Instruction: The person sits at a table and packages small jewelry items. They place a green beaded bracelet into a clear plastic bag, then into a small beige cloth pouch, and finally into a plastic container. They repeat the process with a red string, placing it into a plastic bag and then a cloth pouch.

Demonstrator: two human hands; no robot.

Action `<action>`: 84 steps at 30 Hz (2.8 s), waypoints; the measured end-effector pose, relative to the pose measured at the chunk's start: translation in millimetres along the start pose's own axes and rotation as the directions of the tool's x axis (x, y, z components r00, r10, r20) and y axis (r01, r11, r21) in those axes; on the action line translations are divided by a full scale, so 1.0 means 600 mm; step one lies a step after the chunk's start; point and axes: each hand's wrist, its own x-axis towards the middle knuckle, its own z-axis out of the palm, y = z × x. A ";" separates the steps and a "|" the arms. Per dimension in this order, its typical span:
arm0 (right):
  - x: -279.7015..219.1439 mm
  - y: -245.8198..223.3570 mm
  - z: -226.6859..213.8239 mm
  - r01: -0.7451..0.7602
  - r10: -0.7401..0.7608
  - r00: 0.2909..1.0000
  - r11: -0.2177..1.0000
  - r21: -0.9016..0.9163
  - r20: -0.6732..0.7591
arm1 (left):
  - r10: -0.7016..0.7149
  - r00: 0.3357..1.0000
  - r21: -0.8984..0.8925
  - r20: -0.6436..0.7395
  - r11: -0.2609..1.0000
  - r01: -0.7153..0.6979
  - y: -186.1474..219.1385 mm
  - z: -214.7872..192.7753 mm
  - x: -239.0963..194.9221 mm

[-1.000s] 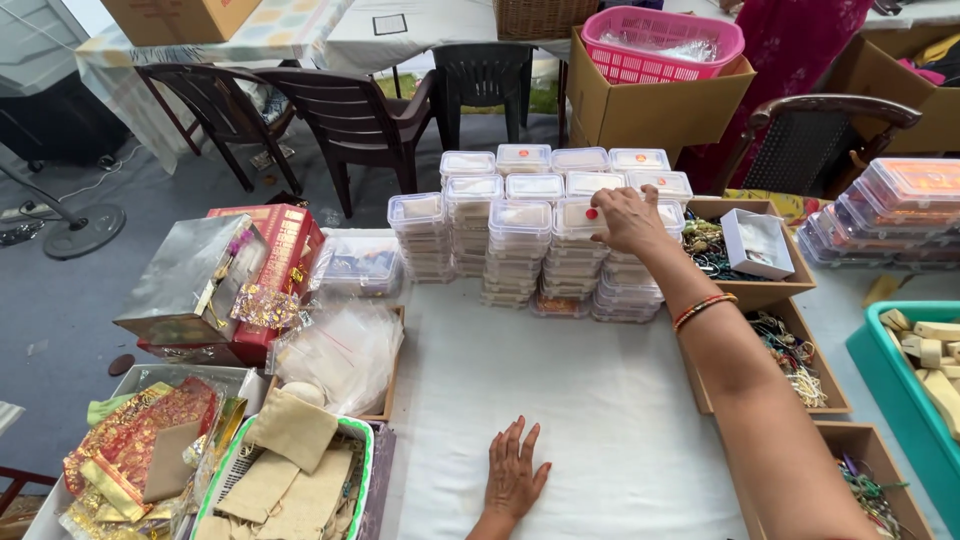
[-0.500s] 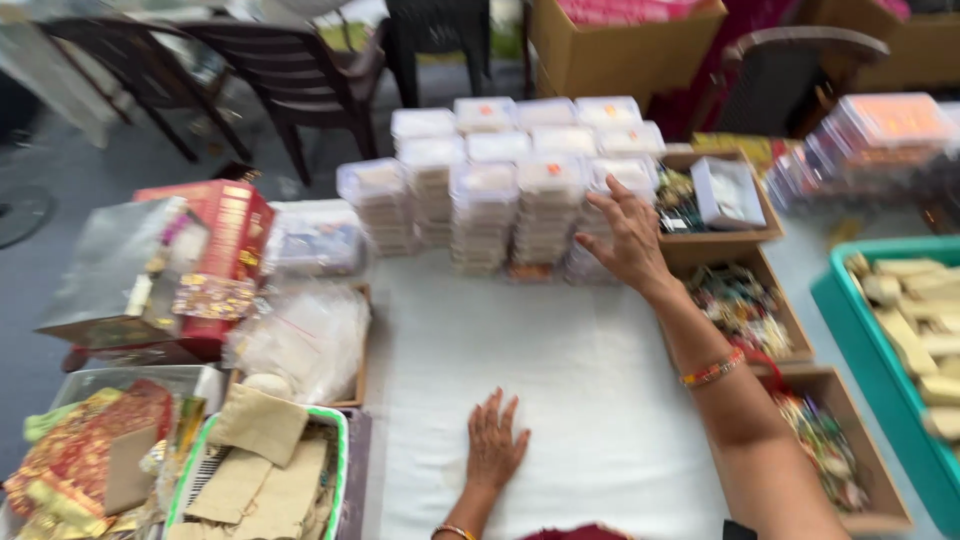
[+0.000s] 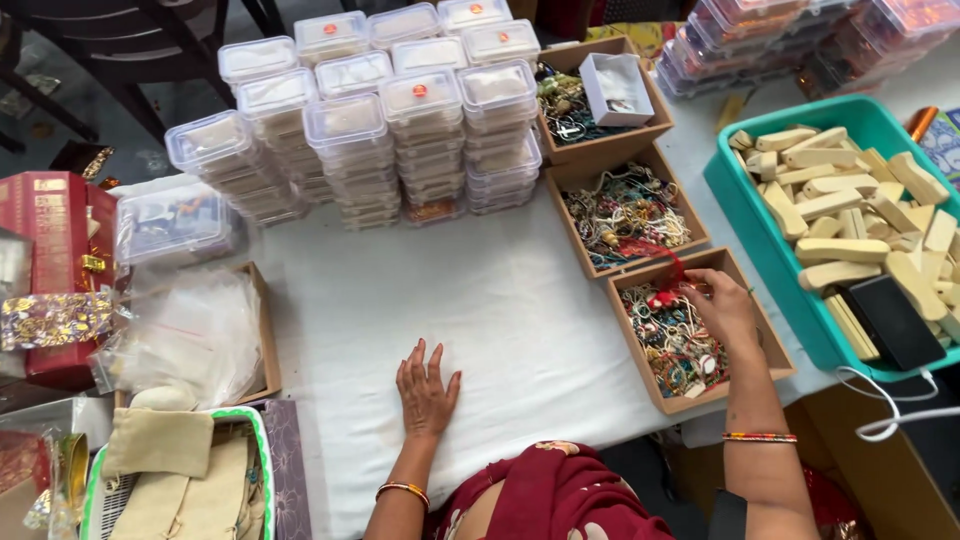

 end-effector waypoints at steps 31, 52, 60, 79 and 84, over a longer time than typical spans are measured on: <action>-0.014 0.059 0.115 0.191 -0.191 0.981 0.976 -0.105 0.005 | -0.342 0.893 -0.316 -0.292 0.916 0.248 -0.001 -0.146 0.065; -0.036 -0.047 0.019 -0.285 0.284 0.950 0.959 -0.012 0.131 | -0.018 0.753 -0.695 0.657 0.373 0.615 0.040 -0.175 0.115; -0.043 0.022 0.093 -0.011 0.260 0.909 0.795 -0.606 0.325 | 0.885 0.342 -0.883 0.315 0.141 0.448 0.180 -0.311 0.148; -0.035 0.077 0.136 -0.048 0.106 0.984 0.934 -0.355 0.146 | 0.119 0.957 -0.659 -0.265 0.702 -0.270 0.152 -0.272 0.115; -0.020 0.052 0.161 0.110 -0.101 0.994 0.932 -0.345 0.043 | -0.012 0.997 -0.805 -0.077 0.591 -0.055 0.129 -0.227 0.091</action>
